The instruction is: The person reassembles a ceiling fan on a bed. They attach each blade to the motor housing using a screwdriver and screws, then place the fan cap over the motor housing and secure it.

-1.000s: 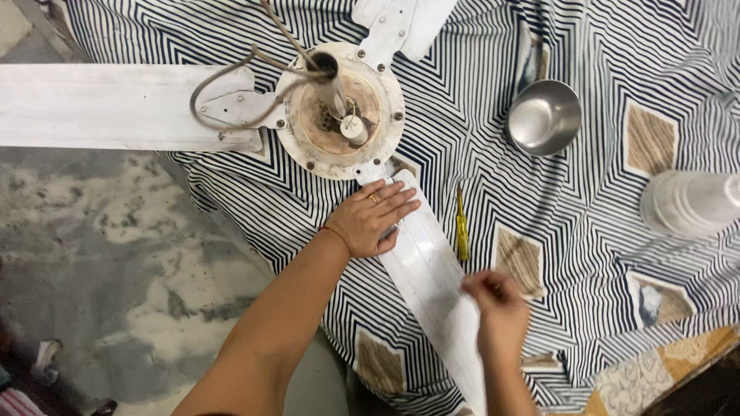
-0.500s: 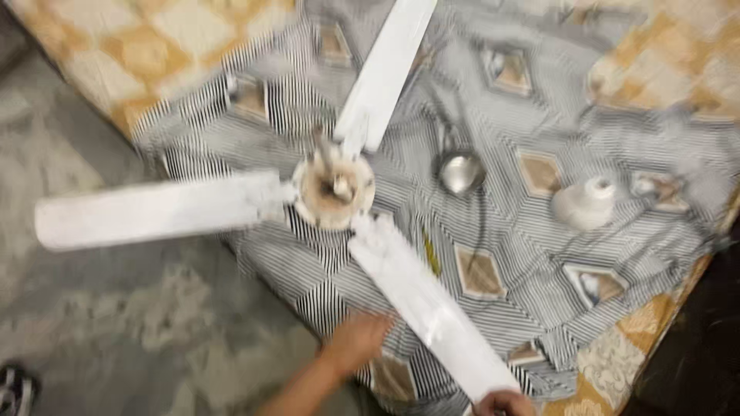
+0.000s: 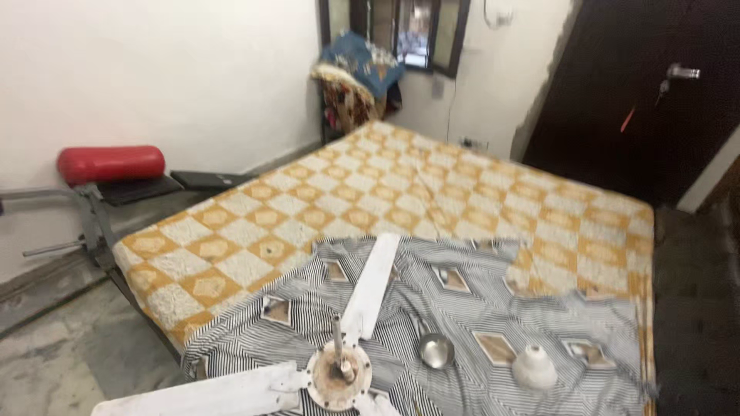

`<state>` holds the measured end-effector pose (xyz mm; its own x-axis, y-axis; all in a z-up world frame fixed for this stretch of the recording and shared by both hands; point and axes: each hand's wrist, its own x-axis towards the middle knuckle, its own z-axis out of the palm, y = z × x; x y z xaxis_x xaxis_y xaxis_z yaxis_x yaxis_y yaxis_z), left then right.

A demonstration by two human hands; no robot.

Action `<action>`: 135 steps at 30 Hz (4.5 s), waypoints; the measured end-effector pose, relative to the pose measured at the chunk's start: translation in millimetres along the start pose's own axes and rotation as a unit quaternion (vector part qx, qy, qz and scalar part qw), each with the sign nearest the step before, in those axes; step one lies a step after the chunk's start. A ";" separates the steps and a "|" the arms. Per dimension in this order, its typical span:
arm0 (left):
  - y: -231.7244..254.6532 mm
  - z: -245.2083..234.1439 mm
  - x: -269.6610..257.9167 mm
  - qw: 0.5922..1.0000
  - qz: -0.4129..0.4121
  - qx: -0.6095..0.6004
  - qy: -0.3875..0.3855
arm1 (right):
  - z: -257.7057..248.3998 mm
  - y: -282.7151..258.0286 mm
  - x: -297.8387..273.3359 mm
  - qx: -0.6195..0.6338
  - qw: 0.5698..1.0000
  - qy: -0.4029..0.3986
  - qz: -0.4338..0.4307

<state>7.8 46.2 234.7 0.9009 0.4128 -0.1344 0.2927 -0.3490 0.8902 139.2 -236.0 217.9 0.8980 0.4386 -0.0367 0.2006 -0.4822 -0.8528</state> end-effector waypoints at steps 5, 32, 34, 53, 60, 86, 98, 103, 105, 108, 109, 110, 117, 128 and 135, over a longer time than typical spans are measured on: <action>9.6 -0.6 -42.1 0.999 -0.002 -0.038 -0.016 | 2.7 -36.2 -20.3 -0.047 0.997 -0.001 -0.060; 59.9 -107.1 -22.6 0.942 0.032 -0.246 -0.226 | 97.2 -191.8 -56.1 -0.122 0.892 0.242 -0.362; 91.4 -117.1 -30.2 0.953 0.137 -0.212 -0.167 | 76.6 -232.8 -65.2 -0.121 0.884 0.278 -0.355; 287.2 -134.1 -108.8 0.848 0.478 -0.196 -0.118 | -87.3 -365.5 -156.6 0.075 0.914 0.249 -0.312; 296.5 -111.9 -121.3 0.847 0.480 -0.192 -0.125 | -95.2 -353.8 -175.6 0.132 0.912 0.246 -0.300; 292.7 -119.2 -106.3 0.873 0.445 -0.176 -0.091 | -85.1 -347.3 -146.2 0.220 0.915 0.202 -0.272; 291.6 -107.8 -97.5 0.860 0.443 -0.211 -0.144 | -90.8 -343.2 -147.0 0.190 0.919 0.207 -0.277; 291.3 -105.8 -96.2 0.855 0.452 -0.214 -0.136 | -90.2 -339.2 -145.7 0.231 0.915 0.197 -0.265; 291.2 -105.4 -96.1 0.855 0.452 -0.214 -0.137 | -88.8 -337.5 -145.5 0.251 0.911 0.196 -0.263; 291.5 -105.2 -95.3 0.859 0.442 -0.214 -0.143 | -87.6 -335.6 -143.4 0.268 0.908 0.196 -0.255; 291.4 -105.3 -95.3 0.861 0.437 -0.215 -0.146 | -87.2 -334.9 -143.2 0.271 0.908 0.197 -0.251; 291.5 -105.3 -94.9 0.861 0.436 -0.217 -0.150 | -87.1 -334.3 -143.0 0.275 0.908 0.196 -0.248; 292.1 -103.9 -93.5 0.853 0.446 -0.228 -0.147 | -87.7 -328.3 -141.3 0.321 0.901 0.179 -0.230; 290.6 -96.8 -89.0 0.848 0.391 -0.276 -0.229 | -89.6 -312.5 -141.3 0.423 0.873 0.150 -0.192; 288.0 -87.7 -88.5 0.851 0.363 -0.276 -0.262 | -99.4 -297.9 -143.5 0.452 0.873 0.123 -0.139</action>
<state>-15.7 -17.0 541.1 0.8419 -0.2250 0.4905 -0.4660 0.1553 0.8710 -10.5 -230.7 529.0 0.9430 0.2131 0.2555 0.1338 0.4604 -0.8776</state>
